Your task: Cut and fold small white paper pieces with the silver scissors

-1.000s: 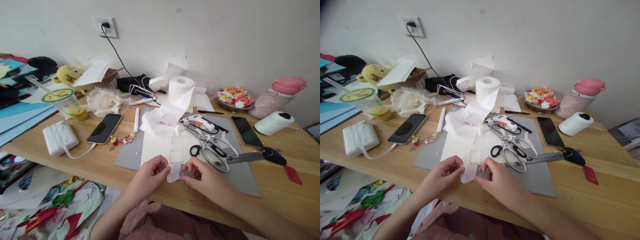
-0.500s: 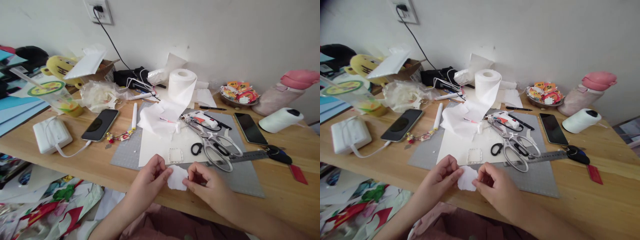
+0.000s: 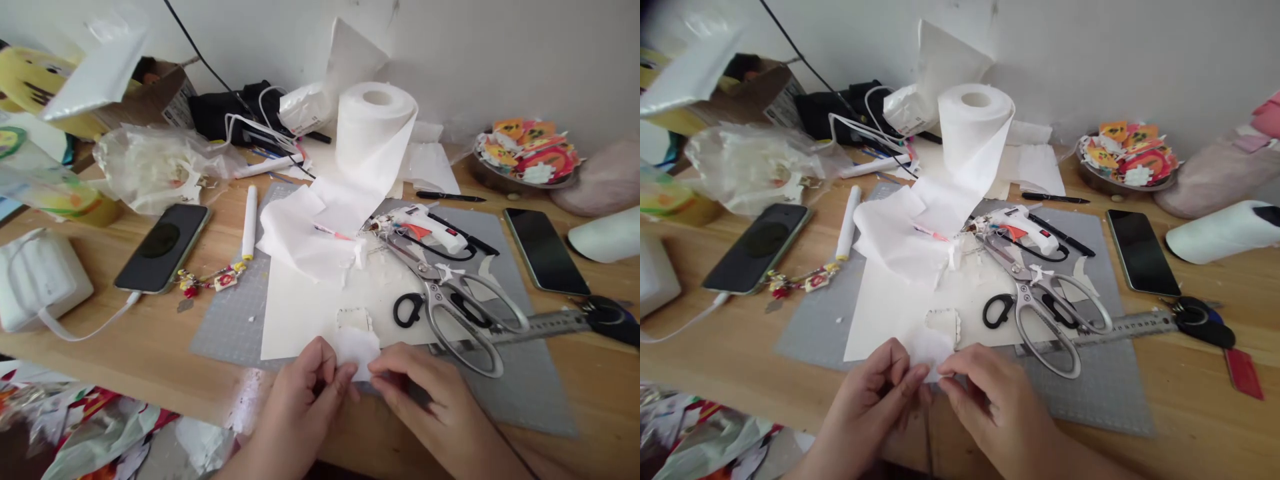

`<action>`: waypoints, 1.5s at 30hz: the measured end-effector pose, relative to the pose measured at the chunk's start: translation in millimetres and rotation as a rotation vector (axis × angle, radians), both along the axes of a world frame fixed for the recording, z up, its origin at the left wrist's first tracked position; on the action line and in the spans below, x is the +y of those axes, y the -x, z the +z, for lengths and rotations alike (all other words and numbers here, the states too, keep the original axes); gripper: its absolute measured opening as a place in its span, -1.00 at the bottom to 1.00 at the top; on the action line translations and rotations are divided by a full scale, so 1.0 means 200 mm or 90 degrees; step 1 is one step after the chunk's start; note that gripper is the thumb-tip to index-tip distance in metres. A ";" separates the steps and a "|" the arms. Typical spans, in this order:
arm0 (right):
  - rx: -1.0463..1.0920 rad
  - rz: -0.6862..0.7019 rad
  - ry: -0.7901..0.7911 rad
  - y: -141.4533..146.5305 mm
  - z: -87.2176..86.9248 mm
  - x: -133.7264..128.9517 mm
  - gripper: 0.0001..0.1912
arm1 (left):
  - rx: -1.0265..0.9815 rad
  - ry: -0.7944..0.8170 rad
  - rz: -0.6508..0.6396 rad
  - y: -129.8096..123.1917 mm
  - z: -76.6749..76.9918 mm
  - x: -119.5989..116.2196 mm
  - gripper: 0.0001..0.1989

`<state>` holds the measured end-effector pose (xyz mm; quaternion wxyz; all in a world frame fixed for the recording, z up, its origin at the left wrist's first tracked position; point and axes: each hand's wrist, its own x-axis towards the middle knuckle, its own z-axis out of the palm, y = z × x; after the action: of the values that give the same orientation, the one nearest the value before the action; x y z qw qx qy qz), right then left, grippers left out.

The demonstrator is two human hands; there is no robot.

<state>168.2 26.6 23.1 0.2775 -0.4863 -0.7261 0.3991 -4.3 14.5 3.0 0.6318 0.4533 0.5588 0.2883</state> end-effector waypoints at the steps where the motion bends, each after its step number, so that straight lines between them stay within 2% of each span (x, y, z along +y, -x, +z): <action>1: 0.009 0.007 -0.013 0.00 0.00 0.00 -0.90 | 0.013 -0.012 0.009 -0.01 0.00 0.01 -0.68; 7: 0.057 -0.009 -0.059 0.00 -0.04 0.01 -0.74 | 0.098 -0.052 0.040 -0.03 0.03 0.03 -0.73; 14: 0.065 0.004 -0.082 0.00 -0.09 0.02 -0.65 | 0.170 -0.091 0.013 -0.02 0.03 0.04 -0.81; 23: 0.046 0.009 -0.045 -0.01 -0.09 0.07 -0.71 | 0.190 -0.097 -0.025 0.00 -0.05 0.06 -0.80; 26: 0.030 0.003 -0.022 -0.02 -0.10 0.07 -0.72 | 0.183 -0.087 -0.035 -0.01 -0.05 0.07 -0.81; 34: 0.024 0.015 -0.002 -0.03 -0.11 0.08 -0.73 | 0.215 0.003 -0.015 -0.05 0.03 0.11 -0.82; 45: 0.025 -0.012 -0.009 -0.02 -0.10 0.09 -0.76 | 0.231 0.061 0.016 -0.07 0.05 0.12 -0.79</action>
<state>172.2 44.4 2.2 0.2992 -0.4830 -0.7187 0.4008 10.0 37.6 12.1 0.5380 0.4606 0.6819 0.1828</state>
